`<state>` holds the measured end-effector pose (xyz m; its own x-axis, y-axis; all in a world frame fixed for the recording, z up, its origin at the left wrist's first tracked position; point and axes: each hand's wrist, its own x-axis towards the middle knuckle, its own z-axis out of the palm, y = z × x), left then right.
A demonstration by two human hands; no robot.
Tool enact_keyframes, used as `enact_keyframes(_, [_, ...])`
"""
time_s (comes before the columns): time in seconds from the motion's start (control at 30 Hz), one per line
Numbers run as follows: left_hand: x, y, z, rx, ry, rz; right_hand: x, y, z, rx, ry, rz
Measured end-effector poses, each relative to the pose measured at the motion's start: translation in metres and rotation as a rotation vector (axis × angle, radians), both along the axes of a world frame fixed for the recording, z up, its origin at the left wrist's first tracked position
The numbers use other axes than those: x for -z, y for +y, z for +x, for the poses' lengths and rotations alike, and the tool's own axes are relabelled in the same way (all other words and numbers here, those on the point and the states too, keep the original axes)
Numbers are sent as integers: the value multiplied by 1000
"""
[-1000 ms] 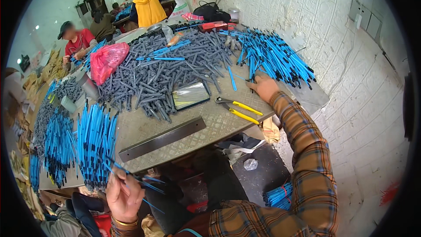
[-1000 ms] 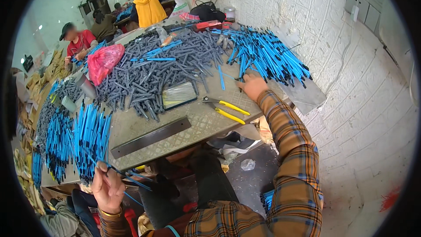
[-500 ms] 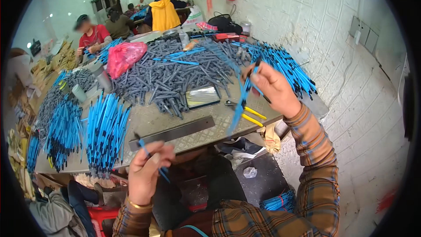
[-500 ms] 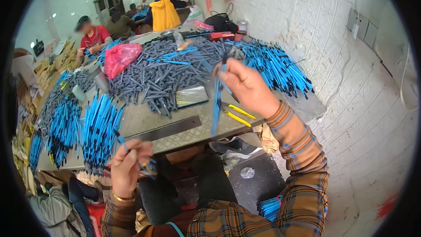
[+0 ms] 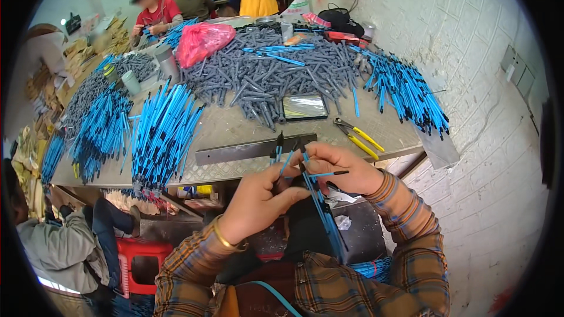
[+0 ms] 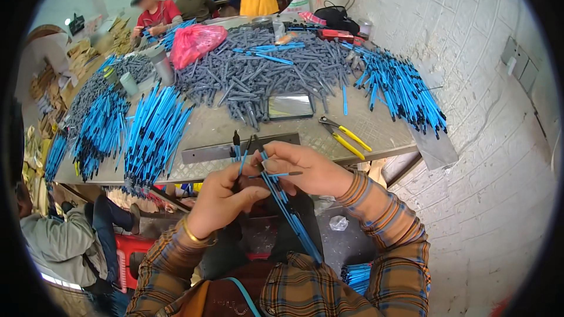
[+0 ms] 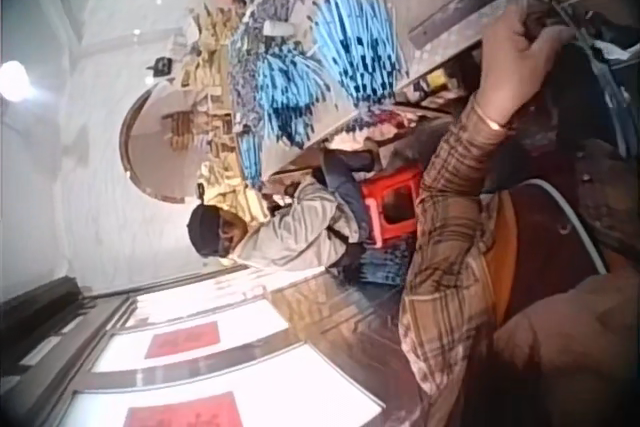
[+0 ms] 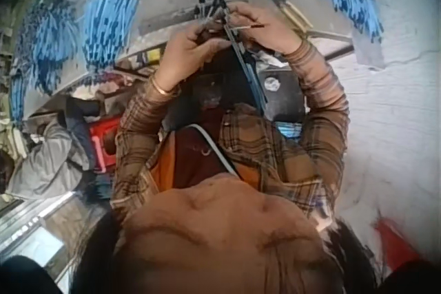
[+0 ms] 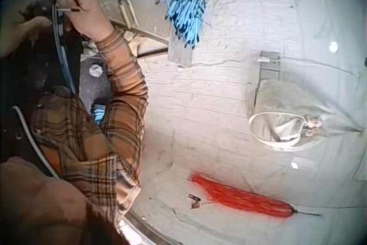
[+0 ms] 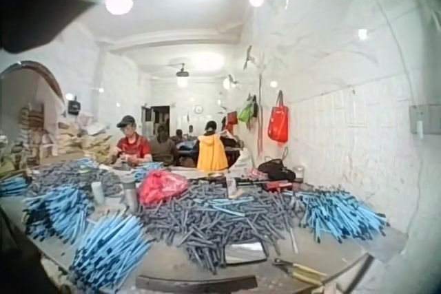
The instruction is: The person assembles umbrella frames by aligning ribs on a jig, fastening them around a central plastic runner with wire, and twisting and cutting the wire using pliers.
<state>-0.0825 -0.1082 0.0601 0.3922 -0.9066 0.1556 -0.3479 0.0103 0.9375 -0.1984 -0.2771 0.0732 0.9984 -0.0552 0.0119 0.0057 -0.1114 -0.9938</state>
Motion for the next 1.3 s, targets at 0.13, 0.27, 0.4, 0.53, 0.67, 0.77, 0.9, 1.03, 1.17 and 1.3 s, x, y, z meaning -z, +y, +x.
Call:
enact_keyframes(0.13, [-7,7,-10,38,-54,-56,1,10,1,-120,-18,65])
enact_keyframes(0.27, [7,16,-15,-57,-89,-212,20,17,-11,28,-35,317])
enact_keyframes(0.4, [10,13,-10,-267,162,-449,70,25,-43,-54,-226,348])
enact_keyframes(0.53, [12,7,-17,-277,450,-583,85,52,-61,113,-142,-184])
enact_keyframes(0.67, [4,7,-15,-243,566,-511,91,49,-66,367,-172,-307])
enact_keyframes(0.77, [-5,16,-5,-349,548,-534,67,14,-80,593,-252,-151])
enact_keyframes(0.9, [2,18,-6,-444,426,-654,52,-5,-88,233,-179,-199])
enact_keyframes(1.03, [12,8,-15,-175,396,-589,64,5,-64,24,-218,-294])
enact_keyframes(1.17, [9,3,-6,-88,646,-589,67,-15,-42,-75,12,-167])
enact_keyframes(1.3, [14,6,7,81,860,-666,73,-129,2,603,15,-706])
